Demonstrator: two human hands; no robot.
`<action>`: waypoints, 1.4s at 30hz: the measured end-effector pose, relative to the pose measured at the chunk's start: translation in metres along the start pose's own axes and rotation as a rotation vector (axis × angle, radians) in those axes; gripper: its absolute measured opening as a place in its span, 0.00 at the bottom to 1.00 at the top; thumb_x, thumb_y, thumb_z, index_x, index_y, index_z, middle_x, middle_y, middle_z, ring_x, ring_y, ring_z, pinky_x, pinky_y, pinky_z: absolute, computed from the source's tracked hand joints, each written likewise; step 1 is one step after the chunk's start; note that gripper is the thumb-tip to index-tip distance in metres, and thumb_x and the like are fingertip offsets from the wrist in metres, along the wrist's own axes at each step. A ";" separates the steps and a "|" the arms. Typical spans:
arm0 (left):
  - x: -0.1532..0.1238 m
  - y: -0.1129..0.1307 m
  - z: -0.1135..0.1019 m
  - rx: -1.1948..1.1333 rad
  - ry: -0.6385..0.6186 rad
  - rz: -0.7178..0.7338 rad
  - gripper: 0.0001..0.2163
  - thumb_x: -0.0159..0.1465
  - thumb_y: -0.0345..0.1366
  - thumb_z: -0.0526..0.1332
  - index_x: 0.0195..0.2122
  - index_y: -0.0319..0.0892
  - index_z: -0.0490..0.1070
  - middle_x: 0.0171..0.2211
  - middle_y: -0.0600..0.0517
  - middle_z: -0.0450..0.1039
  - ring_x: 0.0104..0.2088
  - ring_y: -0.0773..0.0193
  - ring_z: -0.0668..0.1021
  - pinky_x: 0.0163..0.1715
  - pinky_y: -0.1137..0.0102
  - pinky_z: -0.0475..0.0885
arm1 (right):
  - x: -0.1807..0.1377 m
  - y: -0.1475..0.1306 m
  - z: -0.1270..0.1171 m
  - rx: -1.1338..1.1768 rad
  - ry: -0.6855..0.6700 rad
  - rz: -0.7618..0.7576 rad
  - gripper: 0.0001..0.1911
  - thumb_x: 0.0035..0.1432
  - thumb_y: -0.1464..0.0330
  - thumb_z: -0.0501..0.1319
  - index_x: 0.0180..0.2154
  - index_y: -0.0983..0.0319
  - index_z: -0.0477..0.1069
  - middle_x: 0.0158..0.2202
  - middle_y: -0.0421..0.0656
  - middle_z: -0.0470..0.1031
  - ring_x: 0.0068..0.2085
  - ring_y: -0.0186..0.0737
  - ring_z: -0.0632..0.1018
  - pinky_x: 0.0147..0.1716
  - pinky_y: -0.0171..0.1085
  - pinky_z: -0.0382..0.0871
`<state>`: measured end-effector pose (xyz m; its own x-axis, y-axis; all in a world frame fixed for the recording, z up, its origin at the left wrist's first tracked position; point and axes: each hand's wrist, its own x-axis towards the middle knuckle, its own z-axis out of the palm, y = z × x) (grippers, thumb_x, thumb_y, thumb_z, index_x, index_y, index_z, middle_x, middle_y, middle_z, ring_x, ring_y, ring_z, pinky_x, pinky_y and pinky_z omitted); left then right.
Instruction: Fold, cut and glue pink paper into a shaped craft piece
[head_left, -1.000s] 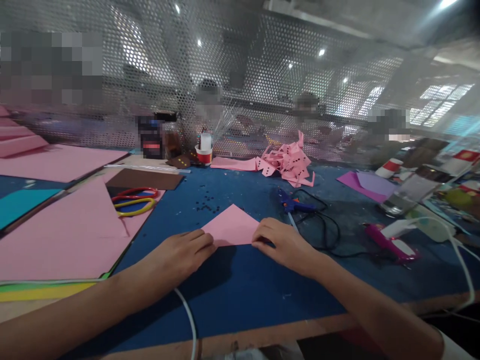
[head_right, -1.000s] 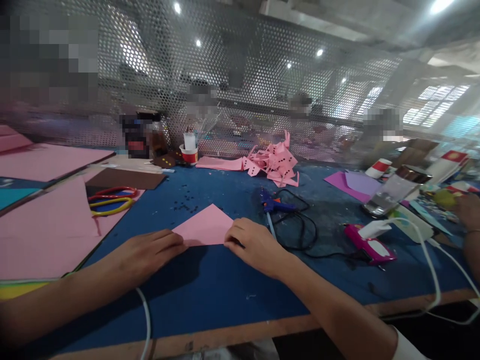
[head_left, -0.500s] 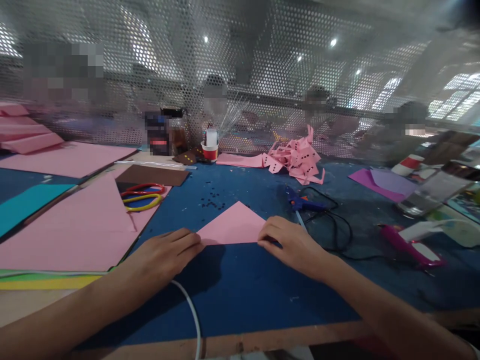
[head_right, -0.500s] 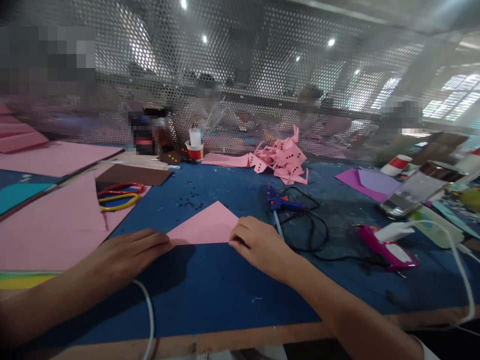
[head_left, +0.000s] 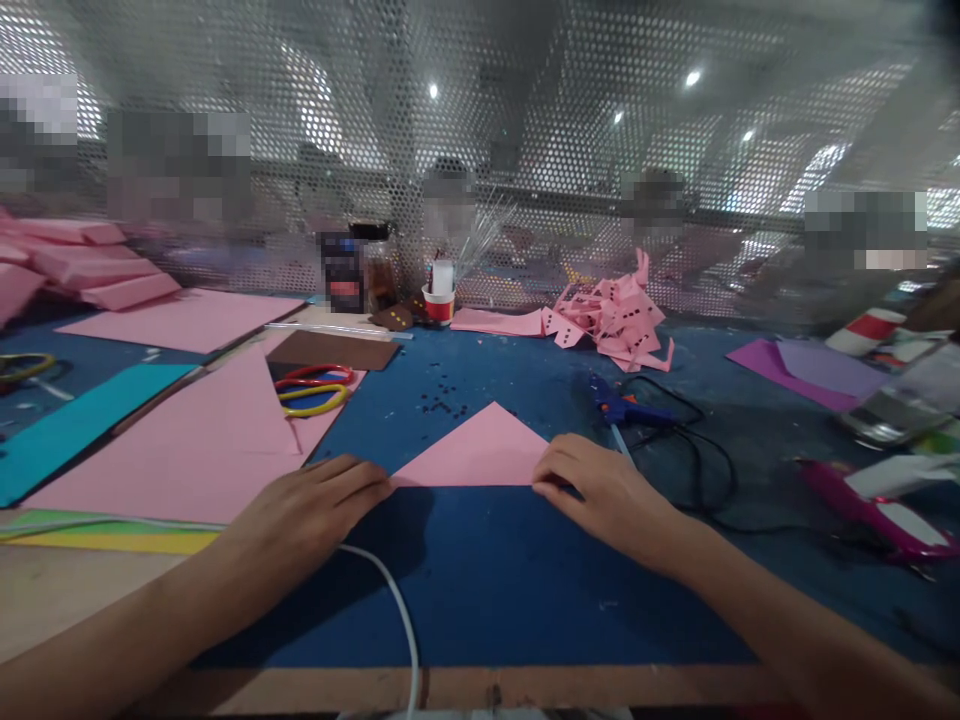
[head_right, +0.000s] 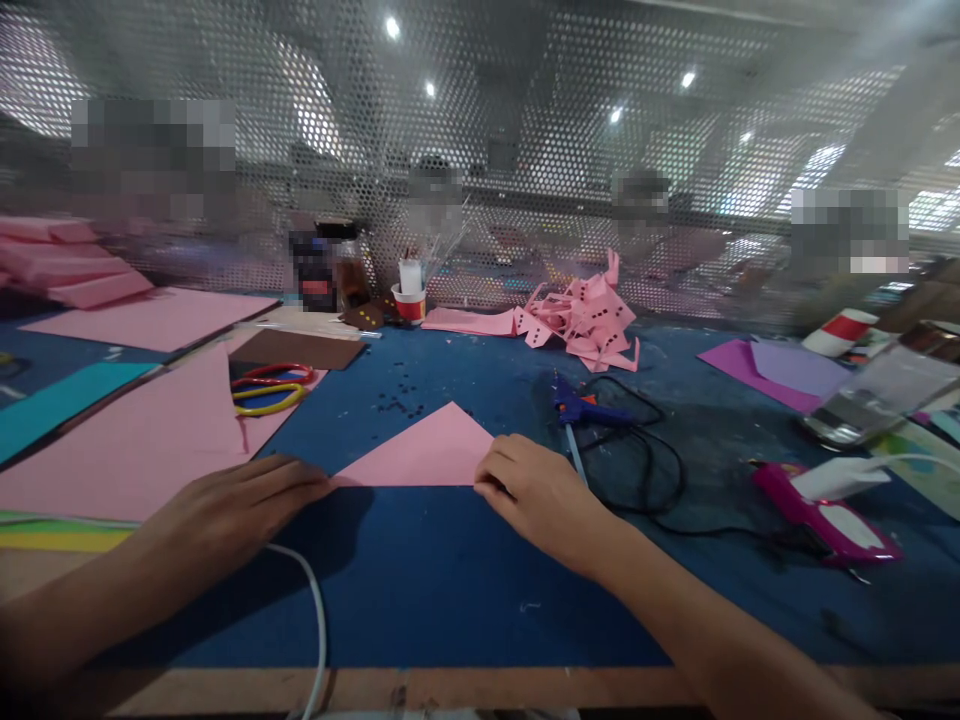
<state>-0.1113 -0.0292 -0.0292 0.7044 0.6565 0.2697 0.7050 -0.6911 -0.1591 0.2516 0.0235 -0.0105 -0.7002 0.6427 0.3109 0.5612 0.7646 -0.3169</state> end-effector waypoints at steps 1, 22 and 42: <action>-0.001 -0.001 0.001 -0.003 0.014 -0.003 0.17 0.70 0.25 0.49 0.53 0.42 0.72 0.45 0.47 0.75 0.45 0.59 0.76 0.45 0.66 0.74 | 0.000 0.000 0.000 -0.001 -0.002 0.000 0.04 0.66 0.73 0.60 0.38 0.61 0.73 0.40 0.44 0.76 0.43 0.42 0.75 0.44 0.40 0.68; 0.014 0.014 -0.020 0.053 0.087 -0.079 0.13 0.72 0.28 0.50 0.47 0.39 0.74 0.44 0.46 0.76 0.44 0.58 0.76 0.46 0.62 0.72 | 0.000 0.002 0.001 0.006 -0.016 0.011 0.04 0.66 0.73 0.60 0.39 0.62 0.73 0.39 0.44 0.75 0.42 0.41 0.75 0.42 0.39 0.68; 0.075 0.024 0.006 -0.098 0.087 0.083 0.11 0.73 0.32 0.52 0.38 0.41 0.73 0.35 0.50 0.73 0.36 0.62 0.75 0.36 0.68 0.69 | 0.010 0.002 0.010 -0.564 0.001 -0.247 0.08 0.68 0.72 0.57 0.34 0.62 0.71 0.33 0.44 0.74 0.35 0.42 0.71 0.33 0.42 0.56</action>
<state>-0.0413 0.0051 -0.0189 0.7471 0.5703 0.3414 0.6305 -0.7707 -0.0922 0.2412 0.0305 -0.0171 -0.8392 0.4432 0.3151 0.5295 0.7980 0.2877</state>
